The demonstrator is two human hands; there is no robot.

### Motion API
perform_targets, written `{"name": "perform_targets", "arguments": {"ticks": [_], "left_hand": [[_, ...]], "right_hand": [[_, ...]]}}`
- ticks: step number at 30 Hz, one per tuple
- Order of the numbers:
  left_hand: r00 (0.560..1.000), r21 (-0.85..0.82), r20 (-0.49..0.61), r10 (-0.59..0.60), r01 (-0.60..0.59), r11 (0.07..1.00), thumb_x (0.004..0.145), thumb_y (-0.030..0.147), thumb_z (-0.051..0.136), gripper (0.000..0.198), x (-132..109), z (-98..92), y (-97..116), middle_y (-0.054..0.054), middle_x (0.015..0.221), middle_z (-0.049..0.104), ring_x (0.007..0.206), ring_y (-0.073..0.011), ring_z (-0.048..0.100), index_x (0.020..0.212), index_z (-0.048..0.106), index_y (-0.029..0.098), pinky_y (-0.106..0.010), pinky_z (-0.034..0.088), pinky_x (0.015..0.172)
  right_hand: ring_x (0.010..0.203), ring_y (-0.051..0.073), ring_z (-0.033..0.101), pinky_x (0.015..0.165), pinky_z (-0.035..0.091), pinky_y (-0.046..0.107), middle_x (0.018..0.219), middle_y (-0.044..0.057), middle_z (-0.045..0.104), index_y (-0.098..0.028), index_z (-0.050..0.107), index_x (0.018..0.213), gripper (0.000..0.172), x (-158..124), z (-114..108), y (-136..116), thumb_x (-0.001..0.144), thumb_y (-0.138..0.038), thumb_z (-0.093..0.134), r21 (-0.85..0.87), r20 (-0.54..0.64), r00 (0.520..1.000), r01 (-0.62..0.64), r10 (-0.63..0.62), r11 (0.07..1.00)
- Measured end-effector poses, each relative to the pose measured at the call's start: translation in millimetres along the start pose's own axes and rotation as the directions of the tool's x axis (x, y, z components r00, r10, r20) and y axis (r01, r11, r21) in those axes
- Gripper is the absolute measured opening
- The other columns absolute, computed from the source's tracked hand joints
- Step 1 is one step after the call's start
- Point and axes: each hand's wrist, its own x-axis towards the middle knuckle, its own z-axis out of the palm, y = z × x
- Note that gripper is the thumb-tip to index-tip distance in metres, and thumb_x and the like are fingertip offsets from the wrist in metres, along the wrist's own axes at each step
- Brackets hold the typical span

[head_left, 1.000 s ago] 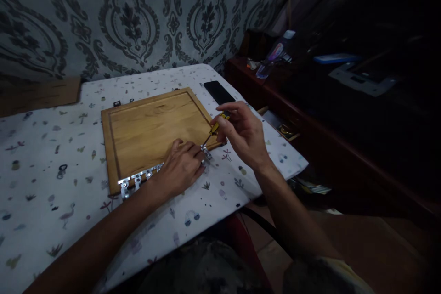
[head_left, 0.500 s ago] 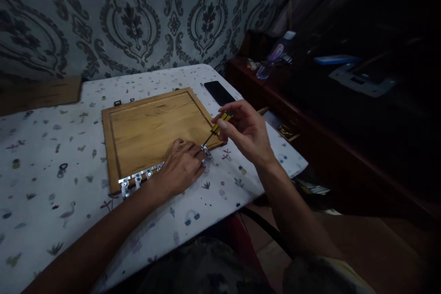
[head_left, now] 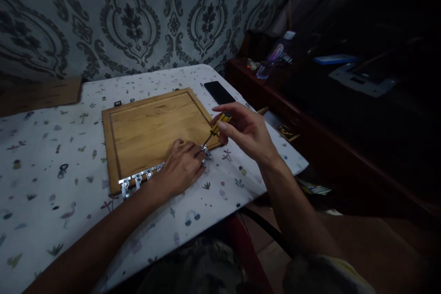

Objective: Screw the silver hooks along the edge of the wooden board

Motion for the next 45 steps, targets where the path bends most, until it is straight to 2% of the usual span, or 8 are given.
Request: {"name": "perform_targets", "arguments": {"ticks": [3, 9, 13, 18, 25, 31, 38, 45], "left_hand": [[1.000, -0.007, -0.004, 0.001, -0.001, 1.000, 0.098, 0.027, 0.055, 0.020, 0, 0.0, 0, -0.009, 0.113, 0.071, 0.108, -0.0259, 0.059, 0.107, 0.068, 0.014, -0.046, 0.036, 0.098], [1.000, -0.008, 0.005, -0.004, 0.004, 1.000, 0.096, 0.028, 0.057, 0.018, 1, -1.8, 1, -0.009, 0.113, 0.071, 0.107, -0.0265, 0.058, 0.104, 0.068, 0.015, -0.046, 0.036, 0.096], [1.000, -0.011, -0.001, -0.003, 0.003, 1.000, 0.097, 0.029, 0.056, 0.019, 1, -0.4, 1, -0.008, 0.112, 0.071, 0.107, -0.0264, 0.058, 0.104, 0.067, 0.015, -0.046, 0.036, 0.098], [1.000, 0.001, 0.001, -0.004, 0.004, 1.000, 0.098, 0.028, 0.054, 0.020, 1, 1.9, 0, -0.009, 0.112, 0.071, 0.108, -0.0264, 0.058, 0.105, 0.067, 0.015, -0.047, 0.035, 0.098], [1.000, -0.001, -0.007, -0.001, 0.001, 1.000, 0.098, 0.027, 0.054, 0.019, 0, 0.0, 1, -0.009, 0.111, 0.071, 0.108, -0.0267, 0.058, 0.106, 0.067, 0.015, -0.046, 0.036, 0.097], [1.000, 0.003, -0.005, 0.005, -0.005, 1.000, 0.097, 0.027, 0.055, 0.019, 1, -0.7, 1, -0.008, 0.110, 0.071, 0.107, -0.0267, 0.058, 0.106, 0.067, 0.015, -0.046, 0.036, 0.097], [1.000, -0.009, -0.010, 0.001, -0.001, 1.000, 0.096, 0.027, 0.057, 0.019, 2, -0.2, 0, -0.009, 0.109, 0.071, 0.105, -0.0265, 0.058, 0.106, 0.068, 0.016, -0.046, 0.035, 0.095], [1.000, -0.007, 0.015, -0.007, 0.007, 1.000, 0.096, 0.027, 0.056, 0.021, 1, -1.4, 0, -0.009, 0.110, 0.071, 0.107, -0.0273, 0.058, 0.108, 0.068, 0.014, -0.046, 0.036, 0.095]], "right_hand": [[0.051, 0.008, 0.059, 0.046, 0.050, 0.022, 0.081, 0.001, 0.067, -0.018, 0.070, 0.103, 0.039, 0, -4, -1, 0.081, -0.050, 0.077, -0.032, 0.046, 0.999, -0.006, 0.008, 0.999], [0.049, 0.007, 0.049, 0.042, 0.041, 0.020, 0.065, -0.004, 0.059, -0.019, 0.061, 0.074, 0.039, 1, 8, 5, 0.072, -0.050, 0.084, -0.146, -0.090, 0.995, 0.027, -0.040, 0.989], [0.052, 0.007, 0.050, 0.046, 0.041, 0.020, 0.066, -0.004, 0.058, -0.019, 0.061, 0.079, 0.038, 2, 6, 3, 0.075, -0.051, 0.082, -0.164, -0.034, 0.999, 0.034, -0.040, 0.986], [0.062, 0.011, 0.060, 0.057, 0.051, 0.025, 0.081, 0.001, 0.067, -0.019, 0.067, 0.093, 0.039, 0, -2, 1, 0.079, -0.055, 0.076, -0.137, 0.073, 0.997, 0.016, -0.006, 0.990], [0.060, 0.012, 0.053, 0.055, 0.045, 0.026, 0.066, -0.003, 0.057, -0.021, 0.058, 0.075, 0.038, 0, 6, 12, 0.076, -0.052, 0.080, -0.312, -0.073, 0.992, 0.071, -0.099, 0.947], [0.061, 0.012, 0.053, 0.055, 0.046, 0.026, 0.068, -0.003, 0.057, -0.022, 0.058, 0.080, 0.037, -2, 8, 12, 0.079, -0.054, 0.076, -0.308, -0.058, 0.995, 0.062, -0.083, 0.949], [0.067, 0.013, 0.058, 0.060, 0.047, 0.027, 0.083, 0.002, 0.064, -0.019, 0.069, 0.098, 0.031, -8, 6, 12, 0.087, -0.048, 0.069, -0.319, 0.009, 0.996, 0.091, -0.093, 0.943], [0.063, 0.012, 0.052, 0.058, 0.041, 0.027, 0.070, -0.001, 0.056, -0.019, 0.064, 0.075, 0.032, -6, 5, 11, 0.088, -0.049, 0.069, -0.375, -0.007, 0.993, 0.108, -0.119, 0.921]]}}
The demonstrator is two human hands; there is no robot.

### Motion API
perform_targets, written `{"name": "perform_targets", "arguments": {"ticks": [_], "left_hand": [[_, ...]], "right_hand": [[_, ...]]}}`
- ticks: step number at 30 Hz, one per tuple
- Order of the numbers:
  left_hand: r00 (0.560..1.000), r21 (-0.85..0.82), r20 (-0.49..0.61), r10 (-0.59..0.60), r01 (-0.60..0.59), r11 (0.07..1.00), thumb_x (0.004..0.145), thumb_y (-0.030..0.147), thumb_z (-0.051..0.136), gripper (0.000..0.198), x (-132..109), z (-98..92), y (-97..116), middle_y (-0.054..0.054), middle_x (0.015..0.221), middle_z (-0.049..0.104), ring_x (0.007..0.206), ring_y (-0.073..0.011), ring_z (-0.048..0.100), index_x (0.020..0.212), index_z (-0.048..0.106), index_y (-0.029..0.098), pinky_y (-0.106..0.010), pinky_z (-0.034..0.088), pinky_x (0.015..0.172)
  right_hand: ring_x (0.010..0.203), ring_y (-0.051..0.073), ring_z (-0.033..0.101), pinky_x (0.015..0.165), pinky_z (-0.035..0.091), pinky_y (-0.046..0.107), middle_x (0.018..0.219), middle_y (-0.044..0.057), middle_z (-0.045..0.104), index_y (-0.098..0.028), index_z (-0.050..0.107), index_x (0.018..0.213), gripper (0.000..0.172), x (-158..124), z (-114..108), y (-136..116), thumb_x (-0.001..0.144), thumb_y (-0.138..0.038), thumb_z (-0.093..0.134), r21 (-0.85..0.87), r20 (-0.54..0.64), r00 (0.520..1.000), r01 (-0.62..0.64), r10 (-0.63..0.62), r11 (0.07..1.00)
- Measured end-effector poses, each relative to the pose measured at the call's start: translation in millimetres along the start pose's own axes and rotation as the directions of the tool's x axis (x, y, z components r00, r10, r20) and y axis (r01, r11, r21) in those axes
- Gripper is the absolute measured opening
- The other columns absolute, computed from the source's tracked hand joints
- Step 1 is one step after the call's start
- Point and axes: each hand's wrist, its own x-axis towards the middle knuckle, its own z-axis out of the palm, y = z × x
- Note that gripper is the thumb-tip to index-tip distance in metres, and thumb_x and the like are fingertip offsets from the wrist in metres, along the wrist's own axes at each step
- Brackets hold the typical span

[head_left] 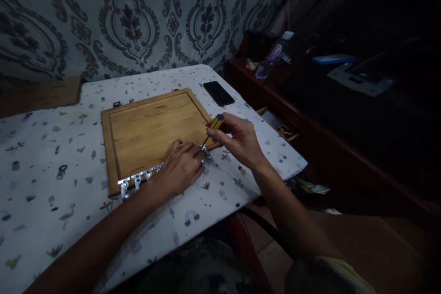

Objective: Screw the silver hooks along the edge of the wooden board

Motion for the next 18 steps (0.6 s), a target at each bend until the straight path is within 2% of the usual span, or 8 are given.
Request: {"name": "perform_targets", "arguments": {"ticks": [11, 18], "left_hand": [[1.000, -0.001, -0.006, -0.011, 0.011, 1.000, 0.096, 0.028, 0.057, 0.020, 0, -0.4, 1, -0.010, 0.115, 0.071, 0.107, -0.0273, 0.058, 0.108, 0.067, 0.016, -0.046, 0.037, 0.096], [1.000, -0.007, 0.016, -0.021, 0.021, 1.000, 0.095, 0.029, 0.058, 0.021, 1, -2.2, 1, -0.010, 0.114, 0.071, 0.108, -0.0279, 0.058, 0.109, 0.068, 0.016, -0.047, 0.038, 0.095]], "right_hand": [[0.061, 0.013, 0.046, 0.057, 0.037, 0.028, 0.063, -0.003, 0.047, -0.023, 0.046, 0.065, 0.045, 1, 13, -2, 0.084, -0.055, 0.071, -0.080, -0.118, 0.992, 0.027, -0.036, 0.996], [0.061, 0.012, 0.045, 0.056, 0.037, 0.027, 0.066, -0.003, 0.048, -0.022, 0.047, 0.067, 0.041, -2, 18, -1, 0.083, -0.048, 0.075, -0.042, -0.161, 0.987, 0.015, -0.021, 0.999]]}}
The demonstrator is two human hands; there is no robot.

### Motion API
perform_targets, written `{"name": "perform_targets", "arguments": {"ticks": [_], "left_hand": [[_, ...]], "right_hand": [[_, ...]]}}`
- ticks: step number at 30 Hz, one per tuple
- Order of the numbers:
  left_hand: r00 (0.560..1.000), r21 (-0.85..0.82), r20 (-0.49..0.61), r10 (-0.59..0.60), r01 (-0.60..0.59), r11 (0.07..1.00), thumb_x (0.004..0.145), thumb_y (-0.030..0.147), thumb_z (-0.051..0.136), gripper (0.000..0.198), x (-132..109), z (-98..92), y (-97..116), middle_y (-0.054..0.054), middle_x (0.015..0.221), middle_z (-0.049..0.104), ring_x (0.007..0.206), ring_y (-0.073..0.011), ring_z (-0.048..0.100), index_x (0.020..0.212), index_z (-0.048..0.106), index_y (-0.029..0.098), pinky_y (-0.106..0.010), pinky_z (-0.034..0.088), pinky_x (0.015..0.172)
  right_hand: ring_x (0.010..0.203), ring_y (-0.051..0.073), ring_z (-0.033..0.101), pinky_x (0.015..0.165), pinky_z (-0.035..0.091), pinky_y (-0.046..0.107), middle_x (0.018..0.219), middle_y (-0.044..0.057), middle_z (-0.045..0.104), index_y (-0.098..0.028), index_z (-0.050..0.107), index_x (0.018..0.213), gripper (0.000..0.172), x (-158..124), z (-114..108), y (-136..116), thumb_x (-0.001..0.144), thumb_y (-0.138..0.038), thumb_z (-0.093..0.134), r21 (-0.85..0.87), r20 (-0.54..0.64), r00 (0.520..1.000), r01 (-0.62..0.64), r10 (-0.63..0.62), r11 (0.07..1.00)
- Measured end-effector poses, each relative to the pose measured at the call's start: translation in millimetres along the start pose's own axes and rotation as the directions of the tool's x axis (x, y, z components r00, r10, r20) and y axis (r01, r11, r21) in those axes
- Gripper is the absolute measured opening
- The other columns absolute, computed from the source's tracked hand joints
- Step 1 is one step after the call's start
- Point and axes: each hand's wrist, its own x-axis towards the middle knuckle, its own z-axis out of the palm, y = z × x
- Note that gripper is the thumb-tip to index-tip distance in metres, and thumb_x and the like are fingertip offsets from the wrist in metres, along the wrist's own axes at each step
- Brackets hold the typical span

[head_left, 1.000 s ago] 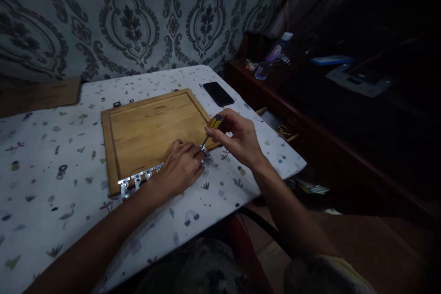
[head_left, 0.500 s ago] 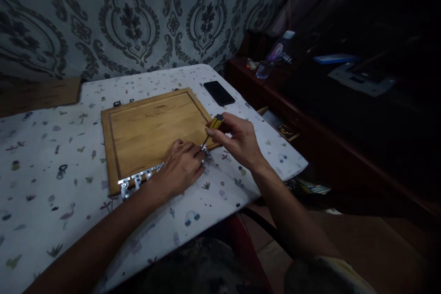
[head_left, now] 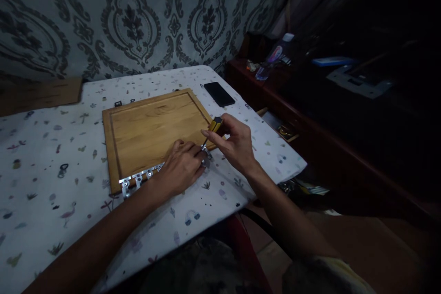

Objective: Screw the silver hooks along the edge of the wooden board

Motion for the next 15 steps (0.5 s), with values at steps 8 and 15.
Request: {"name": "perform_targets", "arguments": {"ticks": [8, 15], "left_hand": [[0.999, 0.017, -0.044, 0.021, -0.021, 1.000, 0.097, 0.028, 0.055, 0.019, -1, 4.4, -2, -0.010, 0.110, 0.072, 0.106, -0.0270, 0.058, 0.105, 0.067, 0.016, -0.046, 0.037, 0.094], [0.998, 0.002, -0.049, 0.028, -0.027, 1.000, 0.095, 0.027, 0.058, 0.019, -2, 4.2, -3, -0.010, 0.113, 0.071, 0.107, -0.0266, 0.057, 0.108, 0.067, 0.016, -0.045, 0.037, 0.095]], "right_hand": [[0.068, 0.013, 0.057, 0.060, 0.047, 0.026, 0.082, 0.001, 0.064, -0.020, 0.067, 0.088, 0.028, -4, -9, -1, 0.082, -0.047, 0.075, 0.100, 0.114, 0.993, -0.038, 0.027, 0.994], [0.075, 0.016, 0.065, 0.066, 0.052, 0.029, 0.085, 0.004, 0.073, -0.020, 0.073, 0.093, 0.026, 3, -22, -4, 0.087, -0.045, 0.070, 0.135, 0.278, 0.960, -0.069, 0.029, 0.988]]}}
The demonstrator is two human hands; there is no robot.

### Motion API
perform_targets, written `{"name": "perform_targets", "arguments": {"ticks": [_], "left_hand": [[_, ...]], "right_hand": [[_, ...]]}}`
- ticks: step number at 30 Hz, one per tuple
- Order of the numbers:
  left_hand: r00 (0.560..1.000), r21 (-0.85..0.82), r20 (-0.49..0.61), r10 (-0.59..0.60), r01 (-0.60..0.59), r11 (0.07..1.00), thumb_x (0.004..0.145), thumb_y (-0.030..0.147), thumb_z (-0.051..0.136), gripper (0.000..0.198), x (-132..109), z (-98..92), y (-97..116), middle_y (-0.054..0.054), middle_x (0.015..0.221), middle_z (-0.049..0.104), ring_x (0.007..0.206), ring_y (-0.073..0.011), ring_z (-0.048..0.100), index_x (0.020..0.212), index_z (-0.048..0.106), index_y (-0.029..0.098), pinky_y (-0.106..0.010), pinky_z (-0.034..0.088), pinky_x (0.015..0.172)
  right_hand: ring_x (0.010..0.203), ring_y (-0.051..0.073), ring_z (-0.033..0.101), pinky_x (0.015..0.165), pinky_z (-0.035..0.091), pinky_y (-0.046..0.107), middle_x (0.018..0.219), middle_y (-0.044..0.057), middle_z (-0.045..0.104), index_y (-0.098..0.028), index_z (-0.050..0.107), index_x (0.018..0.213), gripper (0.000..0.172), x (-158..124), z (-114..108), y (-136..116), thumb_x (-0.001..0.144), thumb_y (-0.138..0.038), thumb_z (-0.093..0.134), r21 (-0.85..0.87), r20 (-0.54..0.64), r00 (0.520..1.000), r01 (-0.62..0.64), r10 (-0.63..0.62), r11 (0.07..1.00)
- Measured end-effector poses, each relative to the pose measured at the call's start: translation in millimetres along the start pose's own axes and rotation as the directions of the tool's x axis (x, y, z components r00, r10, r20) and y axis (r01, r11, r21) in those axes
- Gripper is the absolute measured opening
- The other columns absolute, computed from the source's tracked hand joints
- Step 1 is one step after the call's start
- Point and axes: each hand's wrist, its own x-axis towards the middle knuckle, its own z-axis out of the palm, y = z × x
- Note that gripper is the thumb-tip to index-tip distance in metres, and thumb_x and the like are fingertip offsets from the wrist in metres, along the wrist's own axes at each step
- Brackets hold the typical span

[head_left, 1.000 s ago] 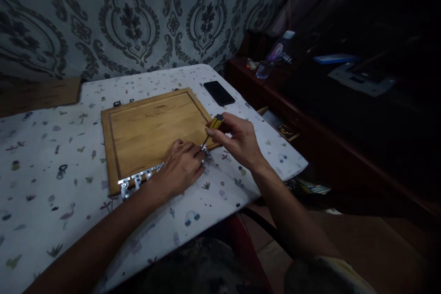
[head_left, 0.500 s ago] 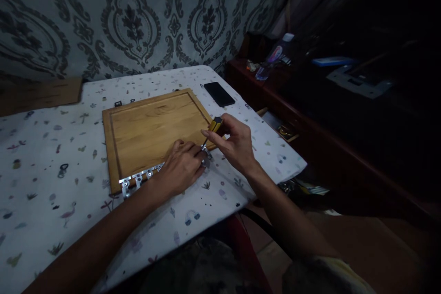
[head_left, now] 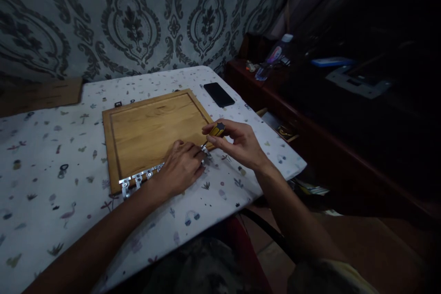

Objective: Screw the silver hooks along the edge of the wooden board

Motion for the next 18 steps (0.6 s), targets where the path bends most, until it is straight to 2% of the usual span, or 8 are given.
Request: {"name": "perform_targets", "arguments": {"ticks": [3, 8, 11, 14, 18], "left_hand": [[1.000, 0.006, 0.004, -0.001, 0.000, 1.000, 0.095, 0.027, 0.058, 0.018, 0, -1.2, 1, -0.009, 0.112, 0.070, 0.107, -0.0264, 0.057, 0.106, 0.067, 0.016, -0.045, 0.037, 0.096], [1.000, 0.003, 0.005, 0.003, -0.003, 1.000, 0.096, 0.027, 0.057, 0.021, 1, -1.1, 1, -0.010, 0.111, 0.071, 0.107, -0.0271, 0.058, 0.109, 0.067, 0.015, -0.046, 0.037, 0.096], [1.000, 0.001, 0.010, -0.008, 0.008, 1.000, 0.097, 0.028, 0.054, 0.022, 1, -1.2, 2, -0.010, 0.110, 0.071, 0.107, -0.0272, 0.058, 0.108, 0.067, 0.015, -0.046, 0.037, 0.096], [1.000, 0.002, 0.027, -0.010, 0.010, 1.000, 0.097, 0.029, 0.055, 0.022, 1, -1.4, 1, -0.011, 0.109, 0.070, 0.107, -0.0273, 0.058, 0.107, 0.068, 0.015, -0.046, 0.037, 0.096], [0.999, -0.011, 0.032, 0.001, -0.001, 1.000, 0.097, 0.030, 0.056, 0.021, 1, -0.5, 1, -0.010, 0.112, 0.070, 0.108, -0.0265, 0.058, 0.107, 0.068, 0.015, -0.047, 0.036, 0.097]], "right_hand": [[0.068, 0.014, 0.061, 0.062, 0.049, 0.027, 0.077, 0.002, 0.069, -0.019, 0.071, 0.087, 0.028, 2, 0, 3, 0.087, -0.047, 0.070, -0.011, -0.022, 1.000, 0.002, -0.003, 1.000], [0.061, 0.012, 0.051, 0.058, 0.042, 0.028, 0.066, -0.002, 0.056, -0.020, 0.059, 0.073, 0.034, 5, 15, 9, 0.086, -0.049, 0.072, -0.202, -0.178, 0.981, 0.042, -0.079, 0.978], [0.059, 0.012, 0.046, 0.056, 0.040, 0.028, 0.063, -0.004, 0.048, -0.022, 0.051, 0.070, 0.037, 5, 23, 8, 0.086, -0.048, 0.071, -0.238, -0.231, 0.968, 0.043, -0.099, 0.970], [0.058, 0.012, 0.047, 0.056, 0.042, 0.028, 0.063, -0.003, 0.050, -0.022, 0.052, 0.071, 0.033, 2, 24, 3, 0.089, -0.045, 0.068, -0.235, -0.286, 0.954, 0.025, -0.094, 0.972], [0.061, 0.012, 0.055, 0.060, 0.047, 0.028, 0.070, -0.002, 0.057, -0.022, 0.059, 0.080, 0.021, -7, 20, 2, 0.093, -0.038, 0.064, -0.207, -0.436, 0.886, 0.075, -0.160, 0.976]]}}
